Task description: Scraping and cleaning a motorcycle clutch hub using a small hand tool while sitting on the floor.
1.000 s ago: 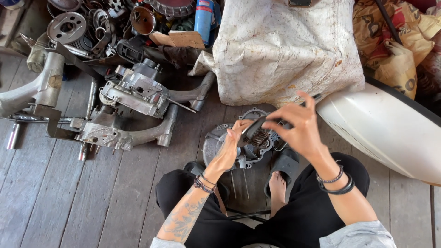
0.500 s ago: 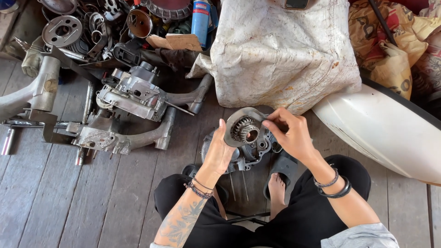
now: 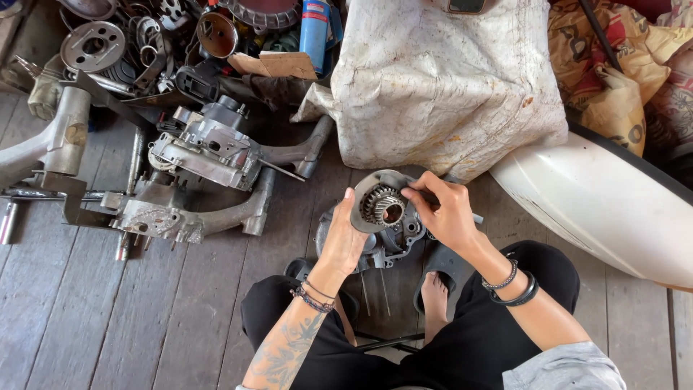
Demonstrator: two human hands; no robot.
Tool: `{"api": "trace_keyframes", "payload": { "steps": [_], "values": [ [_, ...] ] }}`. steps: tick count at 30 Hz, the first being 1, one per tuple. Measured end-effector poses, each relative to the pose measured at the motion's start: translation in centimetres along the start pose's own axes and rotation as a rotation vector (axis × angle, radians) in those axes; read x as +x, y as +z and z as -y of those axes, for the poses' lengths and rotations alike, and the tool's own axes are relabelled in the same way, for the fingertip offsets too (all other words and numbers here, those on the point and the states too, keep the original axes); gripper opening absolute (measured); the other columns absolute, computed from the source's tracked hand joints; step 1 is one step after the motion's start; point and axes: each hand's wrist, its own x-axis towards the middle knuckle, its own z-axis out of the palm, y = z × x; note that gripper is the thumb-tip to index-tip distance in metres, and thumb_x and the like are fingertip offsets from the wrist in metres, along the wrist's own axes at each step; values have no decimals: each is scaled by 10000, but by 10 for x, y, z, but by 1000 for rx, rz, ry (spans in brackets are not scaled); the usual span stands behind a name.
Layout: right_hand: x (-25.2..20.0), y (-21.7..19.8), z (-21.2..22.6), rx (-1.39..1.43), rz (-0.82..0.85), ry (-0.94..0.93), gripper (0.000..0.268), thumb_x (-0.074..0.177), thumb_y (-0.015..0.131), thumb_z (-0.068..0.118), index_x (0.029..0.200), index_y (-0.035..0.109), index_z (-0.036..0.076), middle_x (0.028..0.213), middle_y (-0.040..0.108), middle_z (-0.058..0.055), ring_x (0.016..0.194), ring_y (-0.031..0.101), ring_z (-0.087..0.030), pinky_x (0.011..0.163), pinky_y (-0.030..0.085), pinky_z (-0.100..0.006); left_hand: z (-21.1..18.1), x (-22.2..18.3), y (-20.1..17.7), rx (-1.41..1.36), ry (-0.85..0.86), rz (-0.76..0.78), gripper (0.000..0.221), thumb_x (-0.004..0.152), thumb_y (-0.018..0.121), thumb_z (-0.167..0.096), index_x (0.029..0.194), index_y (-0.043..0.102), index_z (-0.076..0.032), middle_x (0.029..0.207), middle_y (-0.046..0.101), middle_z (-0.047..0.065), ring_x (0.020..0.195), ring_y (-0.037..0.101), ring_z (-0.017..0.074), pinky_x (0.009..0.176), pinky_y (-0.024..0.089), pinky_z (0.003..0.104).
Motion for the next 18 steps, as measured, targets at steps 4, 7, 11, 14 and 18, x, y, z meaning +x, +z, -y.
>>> {"api": "trace_keyframes", "payload": {
  "steps": [4,7,11,14,18],
  "values": [
    [0,-2,-4,10,-36,13,96,907,789,79,879,699,60,663,721,-92,569,689,-227,532,518,-271,6,2,-8,11,7,38,488,1042,525,-406,1302,421,-6,1116,638,227,1066,658,299,1111,455,524],
    [1,-2,-3,-3,-29,-14,101,898,791,75,870,697,55,703,738,-114,606,719,-255,528,532,-287,5,4,-4,4,1,39,547,1030,537,-414,1340,366,3,1195,612,245,1124,638,311,1133,425,536],
    [-2,0,-4,-14,-20,-3,96,911,773,58,878,685,39,760,754,-139,669,741,-306,534,560,-301,3,2,-1,-21,-3,20,515,1024,555,-403,1306,384,-8,1157,629,240,1047,666,315,1078,490,528],
    [-2,-2,-3,8,-17,14,76,929,754,31,881,697,23,731,745,-151,619,734,-265,506,555,-273,5,4,-4,-26,-22,10,573,1021,542,-411,1381,346,-10,1261,597,277,1130,635,342,1110,445,560],
    [-1,2,-2,64,-11,22,72,902,769,10,882,700,13,717,738,-172,665,737,-341,529,573,-319,1,-1,2,18,-24,12,673,1018,530,-436,1450,282,17,1402,510,293,1298,544,373,1161,362,572]
  ]
}}
